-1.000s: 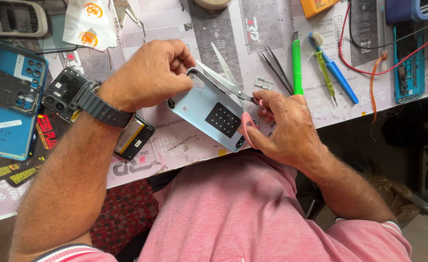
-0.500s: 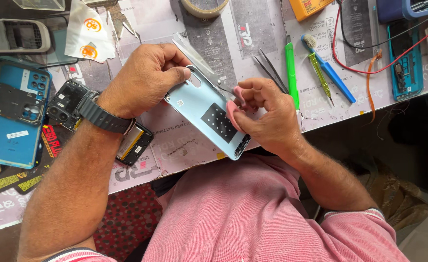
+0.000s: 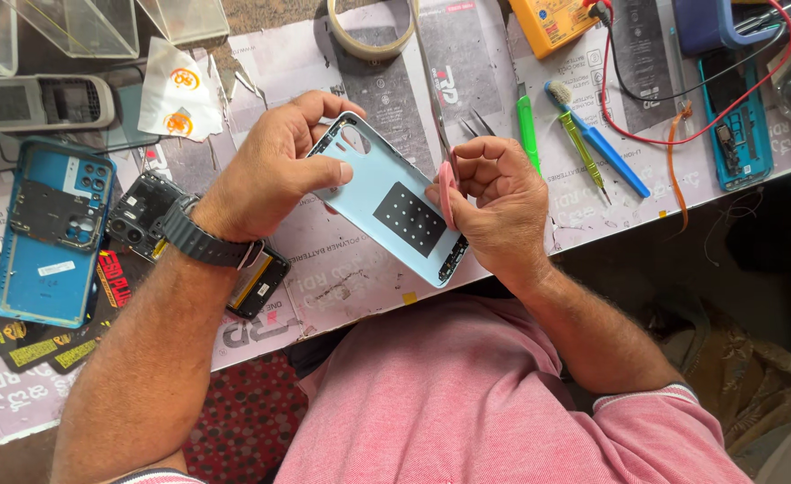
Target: The person works on a light blue smartphone back cover, using tweezers to remove a small component and a green tool to pry at the edges. They then cut a piece of tape with scissors and apply it to the device, followed by further prying and adjustment with the green tool and tweezers.
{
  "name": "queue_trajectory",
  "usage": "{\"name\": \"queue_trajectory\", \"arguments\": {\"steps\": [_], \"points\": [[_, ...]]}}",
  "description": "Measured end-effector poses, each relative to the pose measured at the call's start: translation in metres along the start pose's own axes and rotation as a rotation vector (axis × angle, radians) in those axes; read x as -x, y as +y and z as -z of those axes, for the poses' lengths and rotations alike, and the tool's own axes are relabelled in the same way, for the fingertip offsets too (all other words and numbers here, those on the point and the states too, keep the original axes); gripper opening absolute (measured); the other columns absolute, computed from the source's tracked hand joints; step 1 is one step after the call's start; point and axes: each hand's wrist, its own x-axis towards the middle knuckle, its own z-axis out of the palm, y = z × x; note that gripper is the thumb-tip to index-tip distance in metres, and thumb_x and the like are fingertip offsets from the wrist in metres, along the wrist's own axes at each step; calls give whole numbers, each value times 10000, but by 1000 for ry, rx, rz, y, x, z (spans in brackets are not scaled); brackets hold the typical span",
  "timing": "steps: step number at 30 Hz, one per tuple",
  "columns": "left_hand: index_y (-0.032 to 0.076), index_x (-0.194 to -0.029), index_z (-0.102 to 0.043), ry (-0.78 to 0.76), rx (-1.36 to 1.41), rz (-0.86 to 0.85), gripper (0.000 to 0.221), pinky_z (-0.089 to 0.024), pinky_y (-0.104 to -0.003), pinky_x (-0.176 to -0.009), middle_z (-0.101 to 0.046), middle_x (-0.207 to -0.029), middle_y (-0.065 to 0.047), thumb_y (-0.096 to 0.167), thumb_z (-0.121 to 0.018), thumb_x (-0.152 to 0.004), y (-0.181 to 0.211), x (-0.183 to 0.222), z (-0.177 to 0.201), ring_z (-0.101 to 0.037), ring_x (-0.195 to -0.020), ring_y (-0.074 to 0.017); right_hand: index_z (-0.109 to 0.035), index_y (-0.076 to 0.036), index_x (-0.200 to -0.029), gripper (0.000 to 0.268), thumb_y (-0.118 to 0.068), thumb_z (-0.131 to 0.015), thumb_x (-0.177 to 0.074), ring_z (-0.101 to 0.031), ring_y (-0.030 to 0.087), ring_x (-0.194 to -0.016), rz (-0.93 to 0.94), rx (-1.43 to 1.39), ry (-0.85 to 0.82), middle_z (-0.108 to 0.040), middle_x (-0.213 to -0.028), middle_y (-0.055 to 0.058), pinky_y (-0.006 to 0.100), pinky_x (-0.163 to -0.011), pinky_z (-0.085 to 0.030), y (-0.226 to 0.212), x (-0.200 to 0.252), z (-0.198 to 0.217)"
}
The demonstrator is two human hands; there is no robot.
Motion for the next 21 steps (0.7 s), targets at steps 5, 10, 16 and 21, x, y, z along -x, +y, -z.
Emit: {"name": "queue_trajectory", "arguments": {"steps": [5, 10, 16, 21], "points": [[-45, -1278, -559, 87, -79, 60, 458, -551, -239, -499, -715, -832, -50, 43, -609, -832, 5, 0, -4, -648, -608, -68, -521, -2, -1270, 422, 62, -744, -918, -677, 97, -853, -14, 12, -41, -693, -976, 57, 237, -643, -560, -8, -3, 4], [-40, -1256, -558, 124, -99, 53, 424, -528, -234, -472, -729, -821, -60, 39, -594, -841, 5, 0, -3, -630, -575, -64, -562, 17, -1277, 460, -22, -804, -887, -595, 128, -776, 388, 576, -129, -618, -877, 57, 302, -720, -518, -38, 10, 16], [-28, -1155, -517, 125, -105, 19, 336, -516, -242, -459, -711, -806, -72, 17, -625, -840, 0, -2, -3, -634, -575, -76, -608, 22, -1175, 436, -111, -815, -815, -595, 165, -670, 340, 732, -223, -606, -808, 72, 318, -633, -508, -50, 15, 14], [-17, -1127, -504, 105, -131, 40, 323, -500, -243, -443, -704, -779, -84, 28, -634, -836, 1, -2, -5, -618, -543, -79, -633, 4, -1159, 447, -146, -838, -791, -618, 179, -682, 331, 805, -215, -641, -830, 64, 346, -701, -499, -50, 18, 12]]}}
